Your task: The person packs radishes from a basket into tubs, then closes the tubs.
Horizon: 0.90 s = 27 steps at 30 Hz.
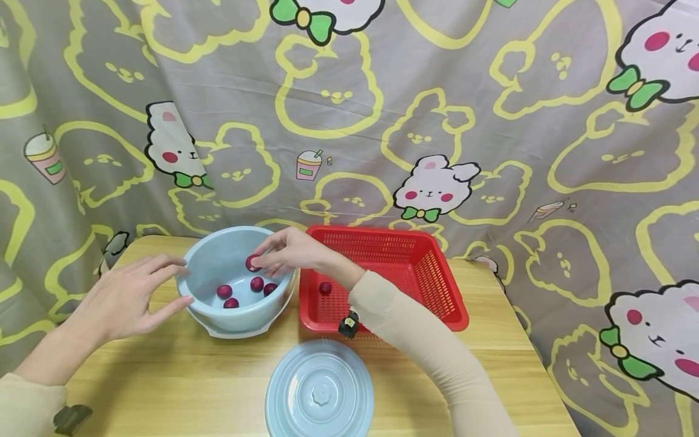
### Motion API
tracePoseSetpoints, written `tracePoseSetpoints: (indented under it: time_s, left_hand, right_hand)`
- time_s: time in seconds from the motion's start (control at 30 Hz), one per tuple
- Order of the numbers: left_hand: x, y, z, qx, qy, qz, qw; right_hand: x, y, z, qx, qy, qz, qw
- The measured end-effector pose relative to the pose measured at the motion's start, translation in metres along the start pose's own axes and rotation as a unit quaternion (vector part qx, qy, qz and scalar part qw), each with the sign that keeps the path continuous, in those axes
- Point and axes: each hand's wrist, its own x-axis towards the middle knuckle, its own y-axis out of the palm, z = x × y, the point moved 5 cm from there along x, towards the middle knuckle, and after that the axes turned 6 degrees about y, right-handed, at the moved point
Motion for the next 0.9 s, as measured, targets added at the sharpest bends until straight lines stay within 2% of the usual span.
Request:
tracePoseSetpoints:
  time_s: [0.47,0.67,0.9]
  left_hand:
    - [-0.0002,0.0007,-0.0004,-0.001,-0.005,0.003,1.0000]
    - [-0.0042,-0.0010,0.0005,0.000,-0.009,0.005,0.9999]
    - [-0.0019,0.0009,0.0005,-0.001,-0.007,0.002,1.0000]
  right_hand:
    - [-0.0008,-0.0006,-0.0024,0.014,-0.007,-0.006,0.9999]
    - [-0.0001,0.0021,-0.0033,0.014,-0.020,0.007,0.9997]
    - [-0.0067,-0.0051,-0.0038,0.007,-0.030,0.007,0.9995]
